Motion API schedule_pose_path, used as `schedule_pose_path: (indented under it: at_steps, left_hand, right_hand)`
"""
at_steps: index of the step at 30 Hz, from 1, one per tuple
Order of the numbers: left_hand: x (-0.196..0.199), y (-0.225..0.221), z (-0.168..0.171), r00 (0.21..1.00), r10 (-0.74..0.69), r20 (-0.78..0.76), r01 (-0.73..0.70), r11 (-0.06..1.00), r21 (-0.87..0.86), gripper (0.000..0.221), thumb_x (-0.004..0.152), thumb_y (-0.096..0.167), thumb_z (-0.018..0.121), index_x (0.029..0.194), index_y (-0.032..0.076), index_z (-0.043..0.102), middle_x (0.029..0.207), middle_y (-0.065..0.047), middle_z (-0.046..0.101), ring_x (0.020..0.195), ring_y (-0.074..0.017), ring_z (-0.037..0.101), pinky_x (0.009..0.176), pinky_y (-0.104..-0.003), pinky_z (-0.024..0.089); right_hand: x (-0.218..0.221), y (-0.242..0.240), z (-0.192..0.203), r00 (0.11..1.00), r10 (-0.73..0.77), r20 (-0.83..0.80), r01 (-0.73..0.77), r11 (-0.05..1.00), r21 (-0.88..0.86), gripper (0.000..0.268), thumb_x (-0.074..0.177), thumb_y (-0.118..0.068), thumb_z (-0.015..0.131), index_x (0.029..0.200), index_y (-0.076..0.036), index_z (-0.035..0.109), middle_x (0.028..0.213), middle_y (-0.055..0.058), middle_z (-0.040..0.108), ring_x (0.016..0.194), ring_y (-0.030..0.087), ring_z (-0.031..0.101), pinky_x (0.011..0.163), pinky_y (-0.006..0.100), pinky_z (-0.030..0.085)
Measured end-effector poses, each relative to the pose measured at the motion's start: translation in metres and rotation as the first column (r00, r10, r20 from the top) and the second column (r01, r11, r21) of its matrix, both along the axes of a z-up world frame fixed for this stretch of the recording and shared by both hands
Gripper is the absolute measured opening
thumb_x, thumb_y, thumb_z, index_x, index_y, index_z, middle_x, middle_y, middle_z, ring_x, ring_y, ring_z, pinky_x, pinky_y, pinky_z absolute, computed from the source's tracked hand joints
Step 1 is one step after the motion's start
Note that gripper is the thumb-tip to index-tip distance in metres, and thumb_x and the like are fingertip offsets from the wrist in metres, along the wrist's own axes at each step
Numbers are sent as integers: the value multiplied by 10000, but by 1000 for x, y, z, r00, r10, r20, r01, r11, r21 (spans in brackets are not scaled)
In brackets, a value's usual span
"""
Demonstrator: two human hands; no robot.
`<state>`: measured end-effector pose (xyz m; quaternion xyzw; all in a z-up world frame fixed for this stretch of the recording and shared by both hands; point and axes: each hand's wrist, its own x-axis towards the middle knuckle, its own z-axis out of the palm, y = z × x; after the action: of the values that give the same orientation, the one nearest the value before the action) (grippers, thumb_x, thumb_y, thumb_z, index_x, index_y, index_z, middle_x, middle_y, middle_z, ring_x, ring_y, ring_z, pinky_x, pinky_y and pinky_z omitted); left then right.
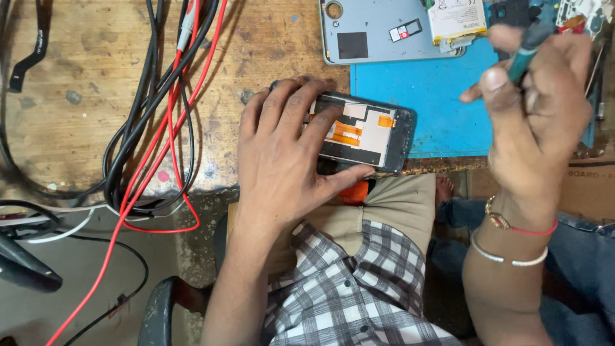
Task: The person disassembles a smartphone, removes the battery, and uses a screwdriver to adjust internal components. They then reassemble the device, connecting the screen and securing the casing.
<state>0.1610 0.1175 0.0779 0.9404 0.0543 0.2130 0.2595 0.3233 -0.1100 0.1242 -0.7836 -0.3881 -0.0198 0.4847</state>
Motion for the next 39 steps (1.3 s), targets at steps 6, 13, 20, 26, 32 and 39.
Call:
schedule_pose_path:
  at_steps: [6, 13, 20, 26, 32, 39]
  left_hand:
    - [1, -2, -4, 999, 11, -42, -9, 1000, 28, 758, 828, 723, 733, 1271, 109, 709, 1485, -101, 541, 1462, -339, 399, 1196, -603, 270]
    - [4, -3, -8, 999, 17, -36, -16, 1000, 21, 783, 822, 758, 715, 1257, 108, 709, 1471, -100, 544, 1450, -340, 396, 1198, -620, 263]
    - [2, -2, -5, 999, 10, -33, -10, 1000, 6, 760, 831, 739, 733, 1256, 110, 712, 1477, -89, 552, 1454, -331, 406, 1204, -609, 274]
    - [3, -2, -4, 1000, 8, -10, -8, 1000, 5, 756, 828, 725, 747, 1262, 107, 710, 1478, -88, 550, 1457, -332, 405, 1204, -608, 268]
    - [3, -2, -2, 1000, 7, 9, -7, 1000, 9, 748, 822, 702, 761, 1267, 103, 708, 1475, -91, 550, 1452, -339, 407, 1198, -603, 271]
    - [2, -2, -2, 1000, 0, 7, 0, 1000, 12, 732, 831, 685, 774, 1260, 96, 708, 1479, -91, 554, 1455, -337, 410, 1212, -599, 262]
  right_hand:
    - [-24, 3, -20, 999, 35, 29, -38, 991, 130, 419, 1173, 49, 700, 1499, -51, 457, 1196, 210, 688, 970, 234, 688, 874, 350, 606]
    - [-28, 2, -39, 994, 67, 88, -76, 992, 103, 621, 1263, 12, 582, 1631, -280, 177, 1183, 195, 651, 912, 219, 697, 897, 335, 601]
    - [-28, -1, -39, 978, 53, 203, -53, 999, -6, 682, 1240, 31, 550, 1651, -300, 118, 1141, 165, 639, 831, 156, 607, 977, 352, 600]
    - [-32, 14, -22, 973, 155, 172, -148, 987, -56, 678, 1222, 78, 504, 1641, -252, 84, 1191, 205, 615, 1060, 274, 705, 982, 370, 608]
    - [-21, 33, 37, 786, 197, 586, 28, 935, -353, 261, 1098, -152, 664, 1172, -42, 440, 948, 173, 680, 894, 310, 602, 814, 428, 501]
    - [3, 53, 80, 809, 366, 460, 323, 376, -868, 358, 1030, -408, 636, 936, -78, 740, 516, 36, 585, 564, 189, 563, 564, 303, 441]
